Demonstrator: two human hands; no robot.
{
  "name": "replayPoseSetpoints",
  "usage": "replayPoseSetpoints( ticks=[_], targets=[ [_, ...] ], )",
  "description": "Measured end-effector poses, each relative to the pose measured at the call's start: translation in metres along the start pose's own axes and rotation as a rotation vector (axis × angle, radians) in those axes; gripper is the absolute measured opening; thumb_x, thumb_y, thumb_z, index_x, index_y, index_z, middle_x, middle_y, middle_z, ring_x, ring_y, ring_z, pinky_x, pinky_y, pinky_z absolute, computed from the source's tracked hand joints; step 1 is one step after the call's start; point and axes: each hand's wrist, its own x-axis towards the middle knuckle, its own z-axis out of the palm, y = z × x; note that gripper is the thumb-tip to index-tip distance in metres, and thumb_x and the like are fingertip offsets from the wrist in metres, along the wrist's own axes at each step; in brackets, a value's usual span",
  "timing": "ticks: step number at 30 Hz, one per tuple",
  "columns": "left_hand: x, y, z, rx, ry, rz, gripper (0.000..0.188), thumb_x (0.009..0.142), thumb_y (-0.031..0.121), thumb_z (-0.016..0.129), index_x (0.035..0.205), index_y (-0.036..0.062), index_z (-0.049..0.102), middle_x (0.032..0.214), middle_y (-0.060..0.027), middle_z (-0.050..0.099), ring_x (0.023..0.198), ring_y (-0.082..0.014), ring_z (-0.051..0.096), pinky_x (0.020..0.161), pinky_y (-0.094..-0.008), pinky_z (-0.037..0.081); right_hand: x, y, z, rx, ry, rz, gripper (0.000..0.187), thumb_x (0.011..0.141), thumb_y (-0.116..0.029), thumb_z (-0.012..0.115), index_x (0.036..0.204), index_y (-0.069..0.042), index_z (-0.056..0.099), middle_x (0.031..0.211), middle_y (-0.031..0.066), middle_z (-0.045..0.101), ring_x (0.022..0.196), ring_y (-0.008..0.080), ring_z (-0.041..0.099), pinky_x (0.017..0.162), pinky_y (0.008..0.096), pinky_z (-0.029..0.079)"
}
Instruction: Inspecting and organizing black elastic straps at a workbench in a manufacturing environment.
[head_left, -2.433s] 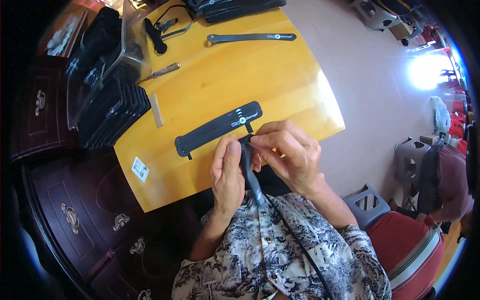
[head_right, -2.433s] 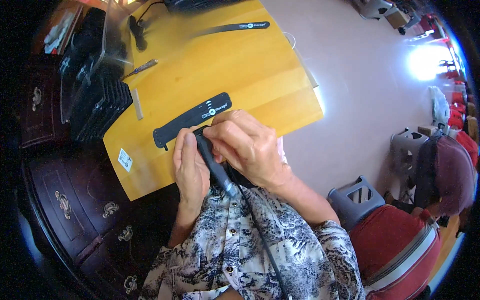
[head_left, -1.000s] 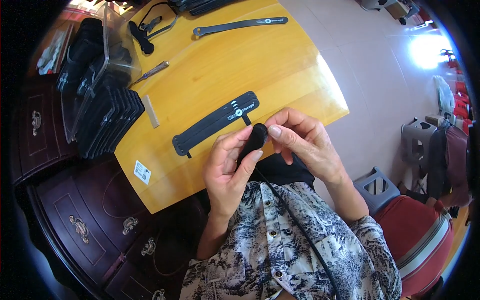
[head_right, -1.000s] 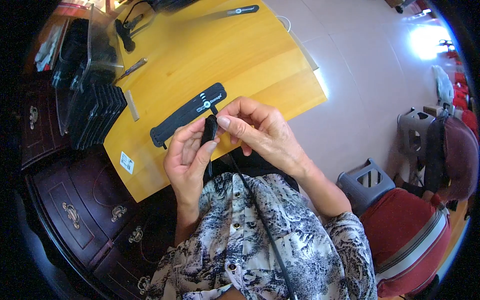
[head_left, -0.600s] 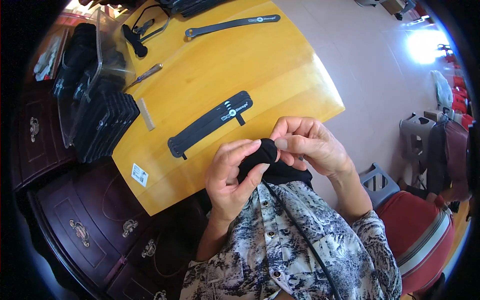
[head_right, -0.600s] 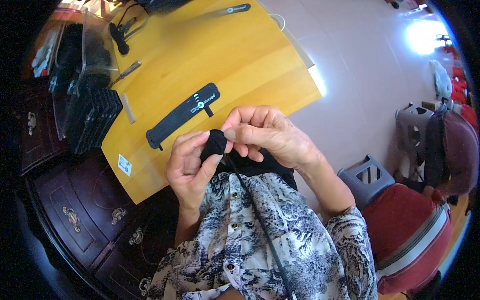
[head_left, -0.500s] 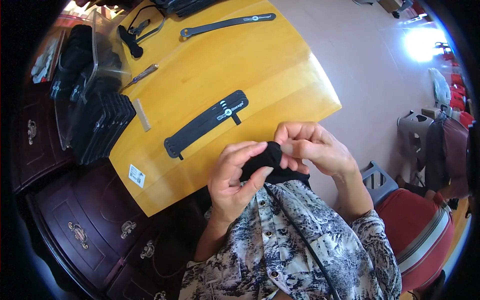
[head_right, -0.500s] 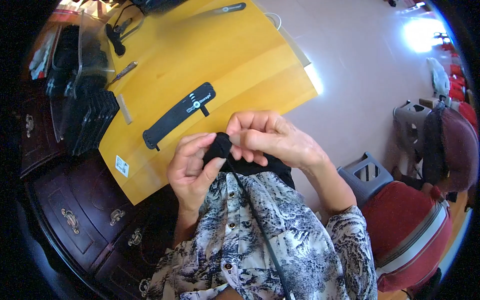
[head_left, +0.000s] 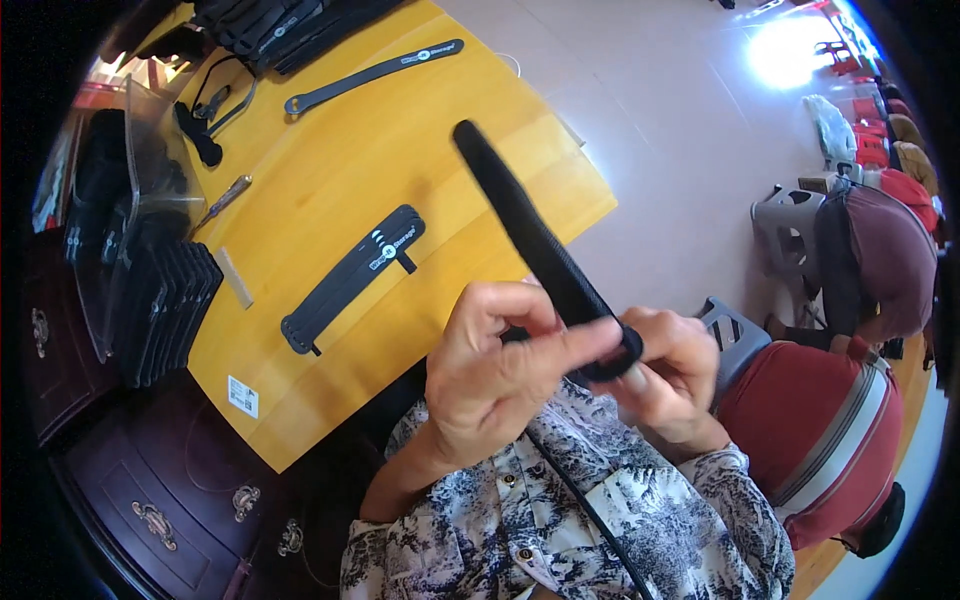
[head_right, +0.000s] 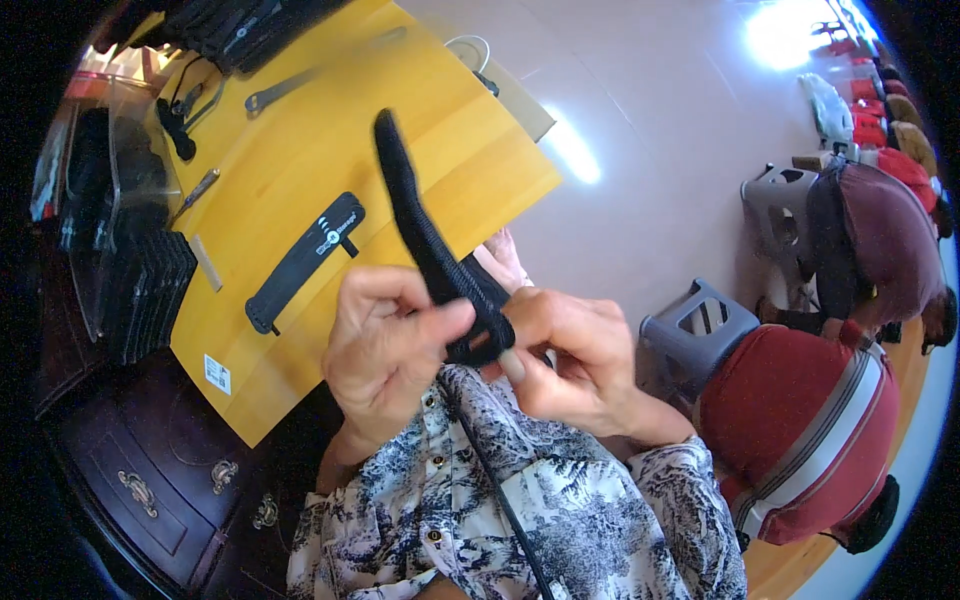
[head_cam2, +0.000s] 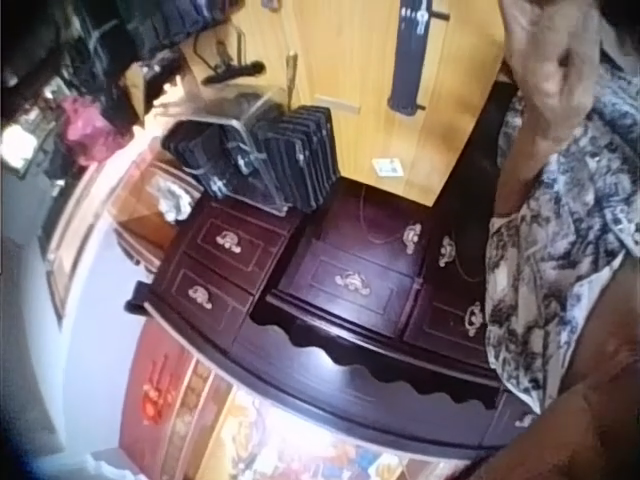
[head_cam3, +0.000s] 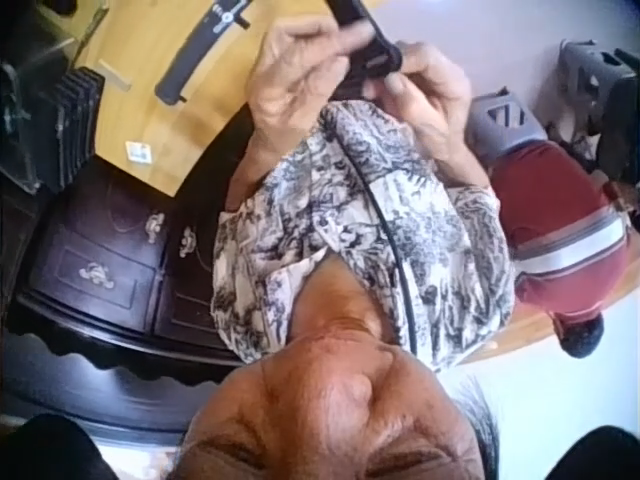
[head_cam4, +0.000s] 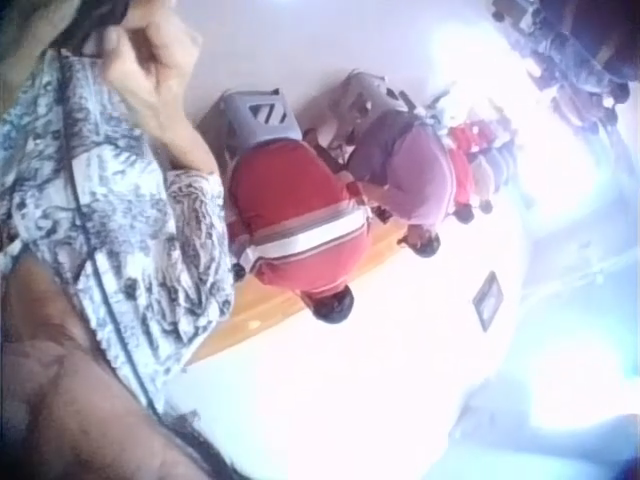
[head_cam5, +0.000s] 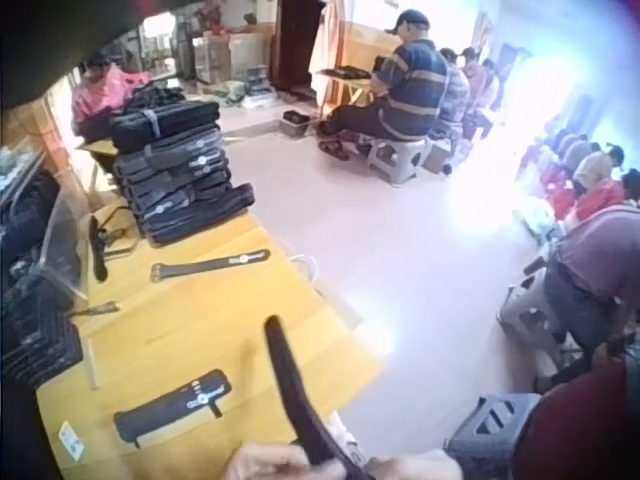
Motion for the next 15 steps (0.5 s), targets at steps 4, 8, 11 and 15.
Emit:
replayPoseSetpoints(
  ticks=[4, 8, 11, 15],
  targets=[
    [-0.015, -0.011, 0.004, -0.545, 0.045, -0.471, 0.040, 0.089, 0.005, 0.060, 0.126, -0.0012, 0.046, 0.110, -0.0148, 0.053, 0.098, -0.0175, 0.057, 0.082, -0.0268, 0.049, -0.021, 0.029, 0.025, 0.364, 0.226, 0.364, 0.012, 0.094, -0.011, 0.051, 0.099, -0.002, 0.054, 0.075, 0.0089, 0.060, 0.045, 0.0062, 0.045, 0.040, 0.0188, 0.033],
    [-0.032, -0.031, 0.004, -0.687, 0.158, -0.617, 0.039, 0.092, 0.010, 0.058, 0.124, 0.0002, 0.037, 0.116, -0.0179, 0.054, 0.109, -0.0204, 0.055, 0.089, -0.0317, 0.049, -0.029, 0.048, 0.040, 0.543, 0.278, 0.521, 0.011, 0.096, -0.013, 0.050, 0.098, -0.004, 0.054, 0.066, 0.0031, 0.053, 0.046, 0.0074, 0.048, 0.037, 0.0194, 0.032],
    [-0.030, -0.032, 0.002, -0.920, 0.160, -0.767, 0.038, 0.092, 0.011, 0.058, 0.122, 0.0007, 0.037, 0.121, -0.0226, 0.056, 0.109, -0.0230, 0.057, 0.097, -0.0355, 0.045, -0.034, 0.055, 0.043, 0.738, 0.225, 0.585, 0.014, 0.097, -0.012, 0.050, 0.098, -0.001, 0.058, 0.075, 0.0042, 0.062, 0.050, 0.0052, 0.050, 0.042, 0.0175, 0.036],
    [-0.033, -0.046, -0.004, -0.747, 0.165, -0.715, 0.033, 0.090, 0.006, 0.061, 0.116, -0.0022, 0.044, 0.111, -0.0191, 0.061, 0.102, -0.0203, 0.060, 0.093, -0.0331, 0.047, -0.027, 0.050, 0.028, 0.179, 0.021, 0.674, 0.018, 0.092, -0.017, 0.059, 0.086, -0.001, 0.065, 0.075, 0.0040, 0.064, 0.057, 0.0055, 0.053, 0.048, 0.0184, 0.040]
  ],
)
